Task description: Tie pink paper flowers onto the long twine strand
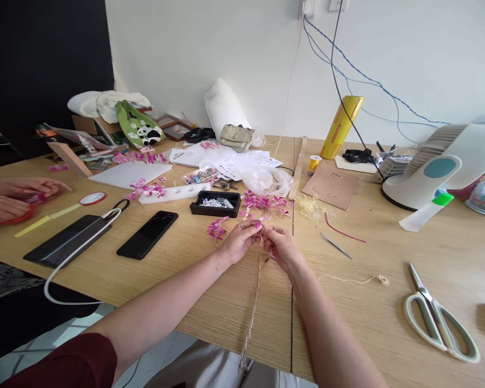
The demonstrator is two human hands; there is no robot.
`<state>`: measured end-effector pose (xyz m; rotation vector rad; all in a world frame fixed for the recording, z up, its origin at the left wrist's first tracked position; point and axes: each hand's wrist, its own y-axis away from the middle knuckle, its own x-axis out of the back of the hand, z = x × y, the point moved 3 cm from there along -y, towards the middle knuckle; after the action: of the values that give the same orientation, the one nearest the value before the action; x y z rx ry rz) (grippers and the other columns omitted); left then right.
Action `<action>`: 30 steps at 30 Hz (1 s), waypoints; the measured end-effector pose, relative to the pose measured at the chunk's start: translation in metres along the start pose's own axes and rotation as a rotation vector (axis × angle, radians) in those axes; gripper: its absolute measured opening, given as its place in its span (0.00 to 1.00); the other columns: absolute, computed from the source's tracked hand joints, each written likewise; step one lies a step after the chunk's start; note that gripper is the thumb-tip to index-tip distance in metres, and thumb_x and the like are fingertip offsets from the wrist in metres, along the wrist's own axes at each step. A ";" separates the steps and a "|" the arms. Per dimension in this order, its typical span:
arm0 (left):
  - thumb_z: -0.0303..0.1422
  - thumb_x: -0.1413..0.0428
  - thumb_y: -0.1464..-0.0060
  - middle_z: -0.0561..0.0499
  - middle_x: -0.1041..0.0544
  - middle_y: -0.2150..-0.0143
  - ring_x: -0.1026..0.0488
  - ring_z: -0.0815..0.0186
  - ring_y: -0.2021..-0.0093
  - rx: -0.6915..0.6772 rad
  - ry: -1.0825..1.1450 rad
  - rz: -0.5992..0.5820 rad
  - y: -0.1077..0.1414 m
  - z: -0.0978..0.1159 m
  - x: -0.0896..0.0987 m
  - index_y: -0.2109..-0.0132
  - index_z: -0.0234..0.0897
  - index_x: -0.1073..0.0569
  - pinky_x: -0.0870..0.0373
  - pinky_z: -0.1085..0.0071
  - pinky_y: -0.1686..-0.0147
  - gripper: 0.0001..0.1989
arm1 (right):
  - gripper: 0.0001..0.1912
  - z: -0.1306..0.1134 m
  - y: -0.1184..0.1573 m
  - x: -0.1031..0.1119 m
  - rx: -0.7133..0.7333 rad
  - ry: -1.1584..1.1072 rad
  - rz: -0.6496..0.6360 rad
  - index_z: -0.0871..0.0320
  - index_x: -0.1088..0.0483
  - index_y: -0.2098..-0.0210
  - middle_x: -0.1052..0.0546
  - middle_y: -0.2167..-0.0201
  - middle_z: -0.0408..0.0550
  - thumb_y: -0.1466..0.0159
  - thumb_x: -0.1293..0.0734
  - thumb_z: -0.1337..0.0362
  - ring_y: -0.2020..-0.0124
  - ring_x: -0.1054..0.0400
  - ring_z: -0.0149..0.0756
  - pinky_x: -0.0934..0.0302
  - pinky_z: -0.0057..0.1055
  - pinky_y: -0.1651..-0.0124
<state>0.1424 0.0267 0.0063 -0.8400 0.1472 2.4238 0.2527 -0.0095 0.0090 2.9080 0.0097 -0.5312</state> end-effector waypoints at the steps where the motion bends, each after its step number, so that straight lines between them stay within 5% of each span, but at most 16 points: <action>1: 0.33 0.38 0.59 0.52 0.27 0.73 0.33 0.73 0.73 0.017 0.009 -0.007 0.000 0.000 0.000 0.69 0.32 0.25 0.38 0.74 0.69 0.09 | 0.12 -0.001 0.001 -0.001 -0.013 -0.004 -0.023 0.60 0.35 0.76 0.35 0.83 0.39 0.50 0.30 0.58 0.83 0.48 0.22 0.52 0.23 0.80; 10: 0.33 0.38 0.57 0.53 0.29 0.74 0.35 0.76 0.74 0.020 -0.005 -0.040 0.000 0.001 0.000 0.67 0.31 0.24 0.38 0.77 0.70 0.09 | 0.14 -0.014 0.009 -0.007 0.031 0.205 -0.061 0.60 0.34 0.77 0.36 0.86 0.38 0.49 0.32 0.55 0.89 0.54 0.20 0.64 0.23 0.86; 23: 0.34 0.38 0.57 0.54 0.29 0.77 0.34 0.75 0.77 0.021 0.016 -0.046 0.001 0.000 -0.002 0.68 0.33 0.27 0.37 0.76 0.73 0.10 | 0.10 -0.013 0.009 0.002 -0.069 0.160 -0.195 0.60 0.33 0.75 0.32 0.87 0.38 0.47 0.34 0.59 0.90 0.53 0.19 0.55 0.22 0.85; 30: 0.35 0.38 0.58 0.53 0.28 0.76 0.32 0.74 0.75 0.007 0.008 -0.030 0.002 0.000 -0.003 0.68 0.32 0.28 0.36 0.75 0.72 0.11 | 0.08 -0.017 0.010 0.003 -0.079 0.297 -0.098 0.59 0.37 0.80 0.32 0.88 0.40 0.49 0.37 0.61 0.91 0.52 0.20 0.58 0.22 0.87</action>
<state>0.1430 0.0233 0.0079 -0.8434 0.1448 2.3910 0.2616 -0.0163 0.0251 2.8901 0.2096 -0.1054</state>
